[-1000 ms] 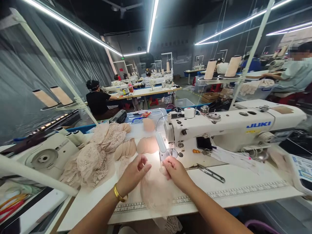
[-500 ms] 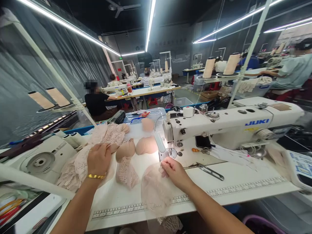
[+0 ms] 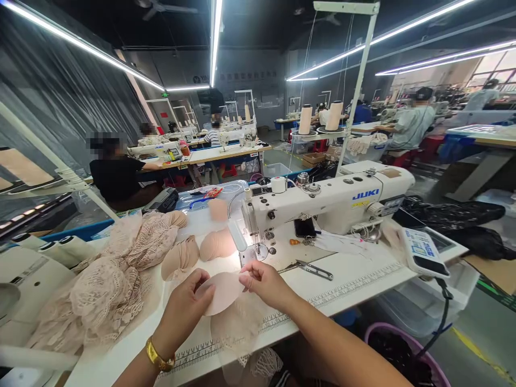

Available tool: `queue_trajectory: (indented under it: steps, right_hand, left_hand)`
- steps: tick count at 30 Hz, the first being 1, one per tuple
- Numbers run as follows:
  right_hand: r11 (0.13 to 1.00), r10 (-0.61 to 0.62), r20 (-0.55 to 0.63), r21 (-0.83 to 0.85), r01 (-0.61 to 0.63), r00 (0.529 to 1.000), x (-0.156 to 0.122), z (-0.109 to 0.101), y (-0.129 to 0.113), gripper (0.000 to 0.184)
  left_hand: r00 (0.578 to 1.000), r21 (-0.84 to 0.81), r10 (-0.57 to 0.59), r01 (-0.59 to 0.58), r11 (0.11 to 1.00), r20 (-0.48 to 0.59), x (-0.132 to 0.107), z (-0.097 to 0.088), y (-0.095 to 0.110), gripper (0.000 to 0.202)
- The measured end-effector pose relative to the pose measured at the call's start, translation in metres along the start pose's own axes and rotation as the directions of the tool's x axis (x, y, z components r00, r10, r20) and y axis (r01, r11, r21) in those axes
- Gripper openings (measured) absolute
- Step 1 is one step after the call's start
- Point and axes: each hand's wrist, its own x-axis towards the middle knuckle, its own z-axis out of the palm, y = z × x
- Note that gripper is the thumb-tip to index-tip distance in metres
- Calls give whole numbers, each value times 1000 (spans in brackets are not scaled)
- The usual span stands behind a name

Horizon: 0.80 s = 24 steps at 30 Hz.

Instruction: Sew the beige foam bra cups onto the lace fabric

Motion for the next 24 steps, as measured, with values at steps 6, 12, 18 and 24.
queue_trajectory:
  steps: [6, 12, 18, 24]
  right_hand:
    - [966, -72, 19, -246, 75, 997, -13, 7, -29, 7]
    - [833, -290, 174, -439, 338, 941, -25, 2, -68, 11]
    - [242, -802, 190, -763, 599, 566, -10, 1, -69, 21]
    - [205, -510, 384, -815, 542, 770, 15, -3, -21, 34]
  left_hand:
    - [948, -44, 246, -242, 969, 203, 5, -11, 12, 30]
    - [706, -332, 390, -228, 915, 590, 36, -19, 23, 34]
    - [825, 38, 565, -564, 825, 3, 43, -31, 11, 26]
    - [633, 556, 758, -691, 461, 157, 21, -20, -3, 15]
